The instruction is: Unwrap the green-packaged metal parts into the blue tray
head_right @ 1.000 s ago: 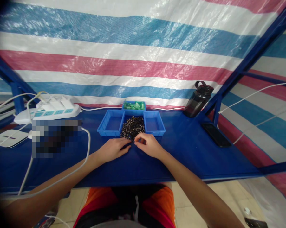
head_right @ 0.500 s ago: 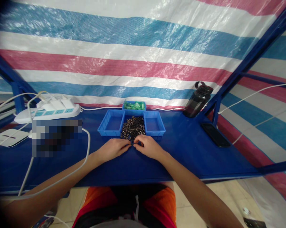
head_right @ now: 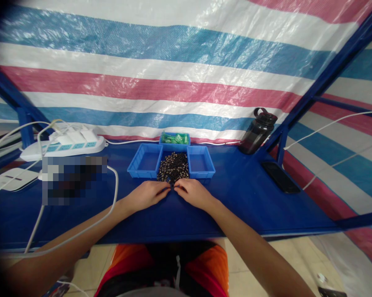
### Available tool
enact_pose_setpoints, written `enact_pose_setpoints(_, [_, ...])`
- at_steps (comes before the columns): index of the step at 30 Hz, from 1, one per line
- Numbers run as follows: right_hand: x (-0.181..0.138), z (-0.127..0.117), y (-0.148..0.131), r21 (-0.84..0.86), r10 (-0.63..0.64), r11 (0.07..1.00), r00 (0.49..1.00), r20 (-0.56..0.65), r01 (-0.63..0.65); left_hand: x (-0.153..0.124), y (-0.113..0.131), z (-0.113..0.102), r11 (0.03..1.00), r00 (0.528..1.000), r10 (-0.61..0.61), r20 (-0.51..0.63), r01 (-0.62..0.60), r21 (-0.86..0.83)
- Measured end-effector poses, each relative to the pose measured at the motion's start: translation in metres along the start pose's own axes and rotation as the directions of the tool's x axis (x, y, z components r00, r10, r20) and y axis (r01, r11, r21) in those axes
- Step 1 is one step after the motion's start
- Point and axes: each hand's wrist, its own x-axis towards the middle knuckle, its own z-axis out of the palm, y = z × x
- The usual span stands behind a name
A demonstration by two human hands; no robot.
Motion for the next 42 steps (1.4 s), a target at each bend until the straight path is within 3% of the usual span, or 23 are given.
enact_pose_setpoints(8, [-0.001, 0.001, -0.002, 0.026, -0.02, 0.999, 1.0, 0.008, 0.02, -0.001, 0.004, -0.001, 0.995, 0.993, 0.04, -0.108, -0.05, -0.088])
enact_pose_setpoints(16, [0.0, 0.0, -0.008, 0.048, -0.037, 0.998, 0.999, 0.034, 0.036, 0.0, 0.004, -0.002, 0.969, 0.979, 0.161, -0.127, -0.181, -0.166])
enact_pose_setpoints(20, [-0.001, -0.001, -0.007, 0.058, -0.022, 0.998, 1.0, 0.009, 0.022, -0.001, 0.004, -0.003, 0.971, 0.983, 0.112, -0.145, -0.14, -0.195])
enact_pose_setpoints(25, [-0.004, -0.001, -0.008, 0.052, -0.031, 0.998, 1.0, 0.007, 0.03, -0.002, 0.003, -0.003, 0.989, 0.995, 0.061, -0.085, -0.072, -0.132])
enact_pose_setpoints(35, [-0.002, 0.001, -0.005, 0.02, -0.072, 0.997, 0.997, 0.02, 0.072, 0.002, -0.001, 0.008, 0.99, 0.984, 0.138, -0.111, -0.142, -0.024])
enact_pose_setpoints(42, [-0.002, -0.001, -0.002, 0.002, -0.079, 0.997, 0.997, -0.001, 0.079, 0.002, 0.002, 0.002, 0.994, 0.992, 0.094, -0.082, -0.098, -0.047])
